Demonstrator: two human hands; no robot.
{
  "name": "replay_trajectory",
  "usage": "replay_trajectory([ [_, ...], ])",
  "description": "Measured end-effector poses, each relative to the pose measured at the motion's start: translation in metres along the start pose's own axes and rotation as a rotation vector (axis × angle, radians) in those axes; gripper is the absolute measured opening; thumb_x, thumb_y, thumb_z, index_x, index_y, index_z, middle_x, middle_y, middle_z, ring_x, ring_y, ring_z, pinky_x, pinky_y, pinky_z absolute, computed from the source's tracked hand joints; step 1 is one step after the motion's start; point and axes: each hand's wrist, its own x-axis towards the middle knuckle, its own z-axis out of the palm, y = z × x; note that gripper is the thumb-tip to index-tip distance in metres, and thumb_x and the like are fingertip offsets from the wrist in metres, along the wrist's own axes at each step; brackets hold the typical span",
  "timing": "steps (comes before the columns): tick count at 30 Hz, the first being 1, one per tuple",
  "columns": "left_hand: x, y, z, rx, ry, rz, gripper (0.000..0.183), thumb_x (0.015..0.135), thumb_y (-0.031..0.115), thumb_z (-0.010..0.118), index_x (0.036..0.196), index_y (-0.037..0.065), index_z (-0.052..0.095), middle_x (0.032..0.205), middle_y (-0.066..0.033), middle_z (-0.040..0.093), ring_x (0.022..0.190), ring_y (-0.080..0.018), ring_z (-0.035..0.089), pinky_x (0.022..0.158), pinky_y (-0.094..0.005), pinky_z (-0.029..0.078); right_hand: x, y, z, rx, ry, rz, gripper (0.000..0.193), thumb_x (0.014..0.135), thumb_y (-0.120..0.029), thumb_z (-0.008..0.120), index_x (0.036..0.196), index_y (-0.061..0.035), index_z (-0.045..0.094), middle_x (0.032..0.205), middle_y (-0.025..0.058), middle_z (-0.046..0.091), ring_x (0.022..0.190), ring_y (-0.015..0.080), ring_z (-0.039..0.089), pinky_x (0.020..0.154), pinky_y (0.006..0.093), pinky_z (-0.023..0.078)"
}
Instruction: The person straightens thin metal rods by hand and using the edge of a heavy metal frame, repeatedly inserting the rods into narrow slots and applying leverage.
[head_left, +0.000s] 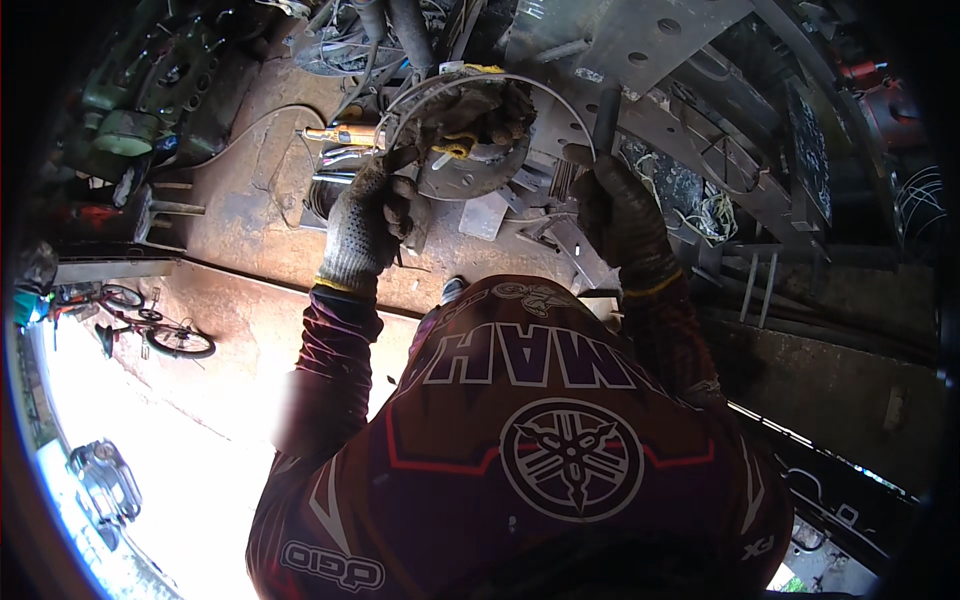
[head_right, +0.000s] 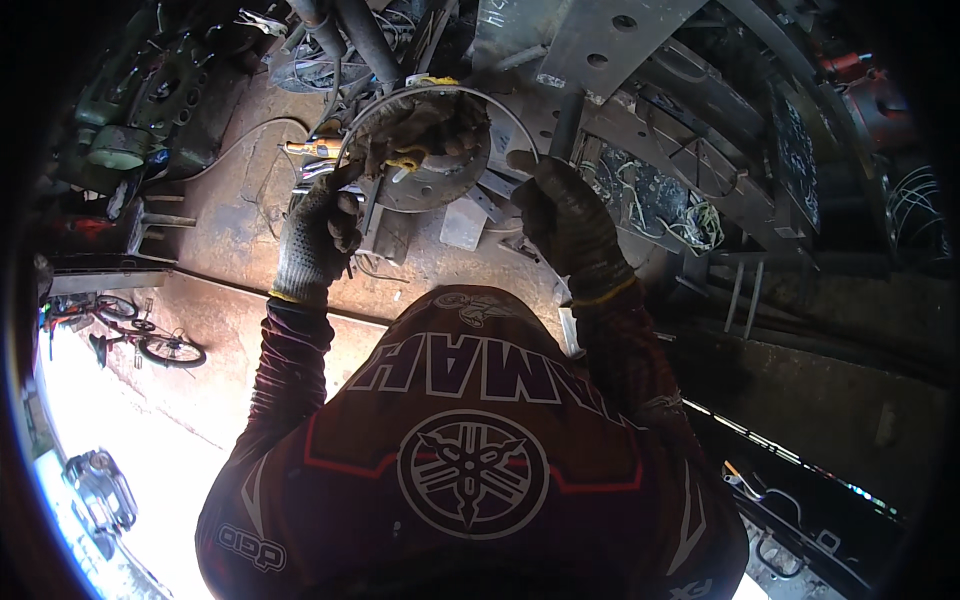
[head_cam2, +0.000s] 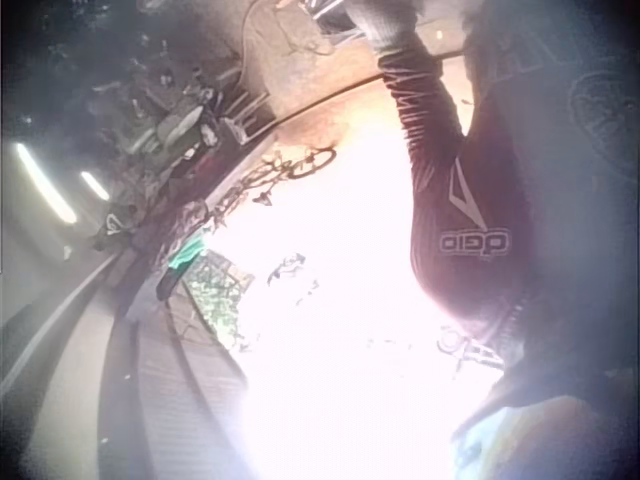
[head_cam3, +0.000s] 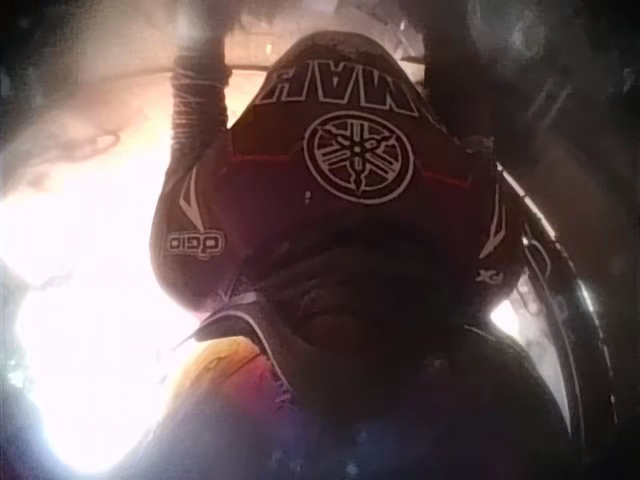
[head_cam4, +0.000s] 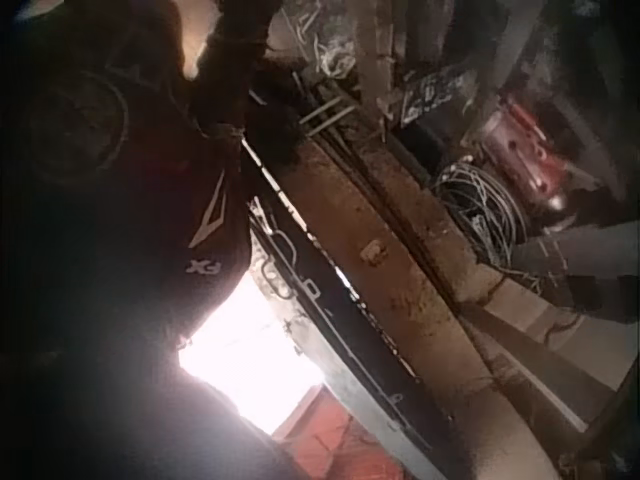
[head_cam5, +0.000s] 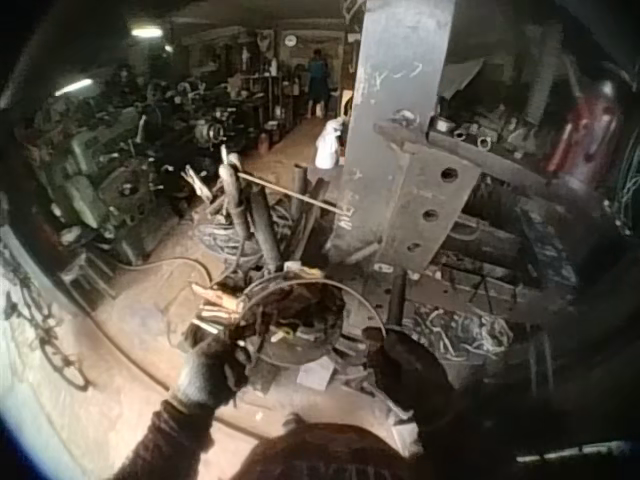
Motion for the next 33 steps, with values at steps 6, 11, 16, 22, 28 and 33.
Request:
replay_trajectory([
  [6,-0.017,-0.029,0.019,0.020,0.037,-0.004,0.045,0.103,0.033,0.051,0.138,0.004,0.054,0.079,0.0046,0.059,0.051,-0.0018,0.046,0.045,-0.0181,0.037,-0.011,0.007,-0.037,0.046,-0.042,0.064,0.046,0.094,-0.042,0.067,0.121,-0.0046,0.066,0.073,-0.0024,0.063,0.055,0.0053,0.050,0.052,0.0218,0.042],
  [11,-0.039,-0.065,0.022,0.301,0.187,0.013,0.039,0.104,0.026,0.048,0.136,0.005,0.055,0.083,0.0007,0.059,0.053,-0.0030,0.044,0.047,-0.0178,0.037,-0.019,0.032,-0.063,-0.064,-0.039,0.116,0.045,0.094,-0.044,0.066,0.119,-0.0057,0.067,0.075,0.0009,0.061,0.056,0.0081,0.052,0.052,0.0242,0.043],
  [16,-0.075,-0.084,0.026,0.595,0.222,0.085,0.040,0.104,0.028,0.051,0.132,0.000,0.058,0.094,-0.0083,0.068,0.069,-0.0122,0.062,0.066,-0.0269,0.054,-0.023,0.049,-0.088,-0.113,-0.164,0.137,0.043,0.096,-0.042,0.063,0.119,-0.0063,0.066,0.075,0.0021,0.061,0.059,0.0086,0.054,0.052,0.0246,0.044],
  [22,-0.088,-0.044,0.041,0.719,0.184,0.015,0.045,0.099,0.023,0.060,0.135,-0.003,0.051,0.092,-0.0105,0.067,0.080,-0.0179,0.069,0.075,-0.0335,0.060,-0.004,0.021,-0.069,-0.248,-0.210,0.098,0.040,0.099,-0.038,0.061,0.118,-0.0038,0.067,0.073,-0.0009,0.057,0.058,0.0075,0.050,0.053,0.0247,0.041],
  [28,-0.058,-0.028,0.042,0.364,0.173,0.279,0.046,0.102,0.031,0.056,0.137,0.002,0.052,0.081,-0.0017,0.059,0.070,-0.0119,0.060,0.064,-0.0270,0.055,0.026,-0.018,-0.022,-0.211,-0.293,-0.047,0.039,0.098,-0.036,0.063,0.123,-0.0062,0.067,0.076,-0.0024,0.059,0.062,0.0068,0.053,0.058,0.0228,0.043],
  [33,-0.031,0.004,0.013,0.246,0.044,0.188,0.044,0.104,0.036,0.051,0.138,0.008,0.053,0.074,0.0048,0.055,0.057,-0.0046,0.048,0.050,-0.0183,0.040,0.046,-0.031,-0.009,-0.295,-0.318,-0.034,0.040,0.099,-0.034,0.063,0.125,-0.0046,0.065,0.080,-0.0011,0.062,0.069,0.0078,0.057,0.063,0.0225,0.047],
])
